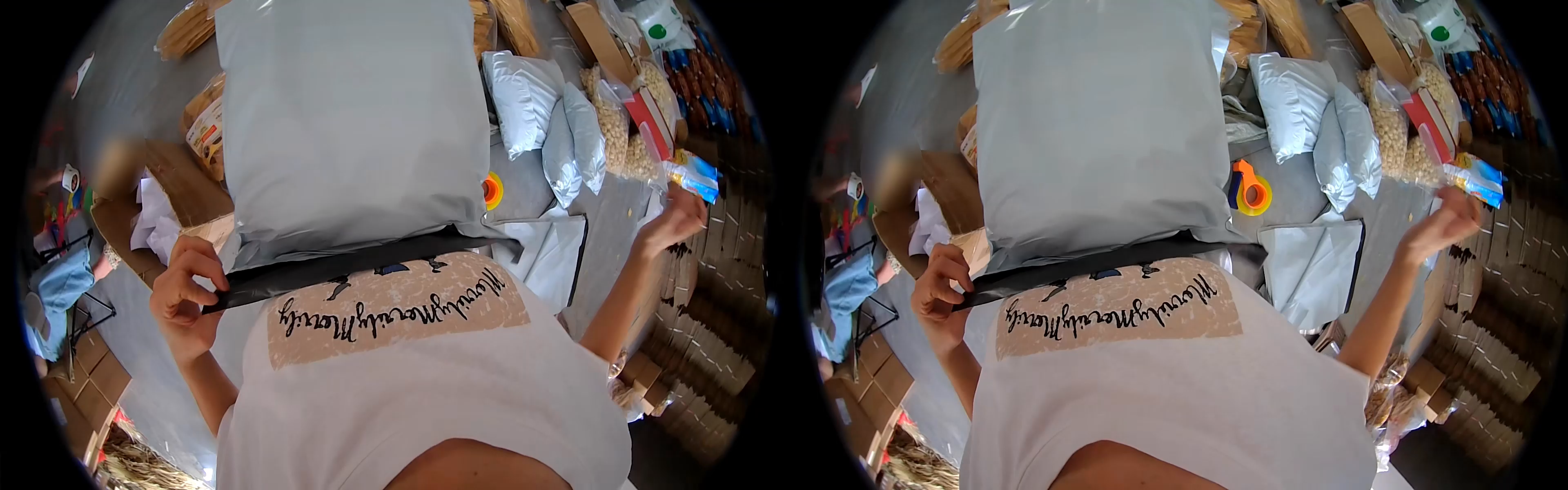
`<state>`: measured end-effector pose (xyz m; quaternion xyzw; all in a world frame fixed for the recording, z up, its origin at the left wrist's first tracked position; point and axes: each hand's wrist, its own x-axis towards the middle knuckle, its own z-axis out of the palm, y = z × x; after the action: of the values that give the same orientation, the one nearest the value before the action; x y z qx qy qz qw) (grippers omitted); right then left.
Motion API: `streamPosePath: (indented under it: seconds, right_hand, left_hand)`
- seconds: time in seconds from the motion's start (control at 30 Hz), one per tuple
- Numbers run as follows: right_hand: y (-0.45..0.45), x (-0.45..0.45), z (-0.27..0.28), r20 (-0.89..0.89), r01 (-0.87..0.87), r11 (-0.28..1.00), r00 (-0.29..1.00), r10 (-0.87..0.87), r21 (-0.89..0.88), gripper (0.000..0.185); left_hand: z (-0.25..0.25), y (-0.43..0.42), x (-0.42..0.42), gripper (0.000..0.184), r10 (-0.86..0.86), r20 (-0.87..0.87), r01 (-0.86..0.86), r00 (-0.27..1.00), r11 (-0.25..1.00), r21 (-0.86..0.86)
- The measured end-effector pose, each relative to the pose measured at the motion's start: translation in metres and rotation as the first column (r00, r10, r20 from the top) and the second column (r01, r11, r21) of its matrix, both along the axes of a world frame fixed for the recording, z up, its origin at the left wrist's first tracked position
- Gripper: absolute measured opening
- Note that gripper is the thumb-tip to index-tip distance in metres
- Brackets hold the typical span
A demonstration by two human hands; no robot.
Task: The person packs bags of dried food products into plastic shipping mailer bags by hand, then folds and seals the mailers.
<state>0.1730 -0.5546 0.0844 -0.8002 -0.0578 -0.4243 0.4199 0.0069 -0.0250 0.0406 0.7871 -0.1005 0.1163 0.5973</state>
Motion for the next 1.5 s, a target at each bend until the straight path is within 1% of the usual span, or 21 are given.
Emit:
streamPosePath:
  seconds: [0.03,0.07,0.1,0.13,0.17,0.23,0.27,0.33,0.37,0.43,0.47,0.53,0.57,0.63,0.7,0.87,0.93,1.1,1.17,1.4,1.5]
  right_hand:
    - [0.0,-0.015,-0.011,-0.155,-0.04,0.908,0.987,-0.028,-0.417,0.018]
    - [-0.012,-0.026,-0.034,-0.597,-0.205,0.839,0.785,-0.167,-0.505,0.031]
    - [0.003,-0.041,-0.059,-0.689,-0.545,0.766,0.699,0.192,-0.34,0.051]
    - [0.033,-0.061,-0.062,-0.888,-0.557,0.796,0.456,0.054,-0.238,0.066]
    - [0.057,-0.07,-0.071,-0.933,-0.667,0.742,0.304,0.192,-0.065,0.075]
    - [0.091,-0.088,-0.081,-0.894,-0.679,0.717,0.21,0.395,0.157,0.07]
    - [0.095,-0.097,-0.091,-0.891,-0.679,0.716,0.212,0.4,0.16,0.07]
    - [0.103,-0.112,-0.11,-0.667,-0.47,0.788,0.441,0.6,0.399,0.049]
    - [0.11,-0.115,-0.11,-0.663,-0.47,0.786,0.442,0.604,0.401,0.049]
    - [0.127,-0.115,-0.102,-0.615,-0.252,0.826,0.566,0.549,0.504,0.027]
    - [0.13,-0.109,-0.106,-0.48,-0.336,0.791,0.653,0.586,0.511,0.02]
    - [0.135,-0.095,-0.111,-0.402,-0.34,0.75,0.68,0.613,0.567,0.018]
    - [0.139,-0.088,-0.112,-0.324,-0.345,0.705,0.706,0.63,0.619,0.017]
    - [0.149,-0.075,-0.111,-0.284,-0.361,0.682,0.712,0.642,0.637,0.014]
    - [0.157,-0.062,-0.109,-0.281,-0.377,0.718,0.736,0.616,0.585,0.011]
    - [0.161,-0.046,-0.106,-0.268,-0.402,0.721,0.737,0.62,0.565,0.008]
    - [0.164,-0.038,-0.115,-0.479,-0.36,0.787,0.642,0.599,0.5,0.007]
    - [0.172,-0.028,-0.127,-0.483,-0.401,0.749,0.584,0.653,0.528,0.011]
    - [0.167,-0.023,-0.121,-0.679,-0.261,0.824,0.47,0.564,0.503,0.013]
    - [0.176,-0.012,-0.146,-0.589,-0.267,0.736,0.459,0.665,0.622,0.022]
    - [0.184,-0.01,-0.156,-0.572,-0.308,0.692,0.397,0.717,0.653,0.019]
  left_hand:
    - [0.001,0.0,-0.001,0.026,0.009,-0.016,-0.009,1.0,1.0,0.004]
    - [0.002,-0.001,-0.001,0.026,-0.003,-0.017,0.003,1.0,1.0,0.011]
    - [0.003,-0.001,-0.001,0.026,0.0,-0.022,0.0,1.0,1.0,0.009]
    - [0.004,-0.002,-0.001,0.025,0.004,-0.026,-0.004,1.0,1.0,0.006]
    - [0.005,-0.002,-0.001,0.025,-0.005,-0.022,0.005,1.0,1.0,0.011]
    - [0.005,-0.002,-0.002,0.024,0.004,-0.024,-0.003,1.0,1.0,0.005]
    - [0.005,-0.003,-0.003,0.024,0.003,-0.022,-0.003,1.0,1.0,0.012]
    - [0.005,-0.003,-0.004,0.024,-0.017,-0.04,0.015,0.999,0.998,-0.055]
    - [0.004,-0.004,-0.005,0.024,-0.018,-0.038,0.016,0.999,0.999,-0.05]
    - [0.0,-0.008,-0.008,0.025,0.083,-0.071,-0.093,0.994,0.985,-0.149]
    - [-0.004,-0.008,-0.009,0.025,0.084,-0.071,-0.094,0.994,0.985,-0.148]
    - [-0.013,-0.006,-0.008,0.025,0.242,-0.076,-0.253,0.967,0.939,-0.231]
    - [-0.015,-0.007,-0.005,0.025,0.245,-0.074,-0.256,0.967,0.939,-0.229]
    - [-0.017,-0.008,0.005,0.023,0.417,-0.059,-0.419,0.907,0.879,-0.227]
    - [-0.015,-0.014,0.015,0.022,0.457,-0.05,-0.456,0.888,0.86,-0.231]
    - [-0.03,-0.008,0.031,0.017,0.512,-0.131,-0.528,0.849,0.826,-0.195]
    - [-0.052,-0.002,0.037,0.016,0.505,-0.202,-0.538,0.839,0.825,-0.175]
    - [-0.085,0.003,0.047,0.019,0.433,-0.357,-0.513,0.828,0.842,-0.167]
    - [-0.092,0.003,0.051,0.018,0.399,-0.344,-0.48,0.85,0.855,-0.195]
    - [-0.106,-0.003,0.059,0.014,0.363,-0.362,-0.449,0.859,0.873,-0.191]
    - [-0.11,-0.013,0.064,0.013,0.378,-0.346,-0.457,0.859,0.871,-0.182]
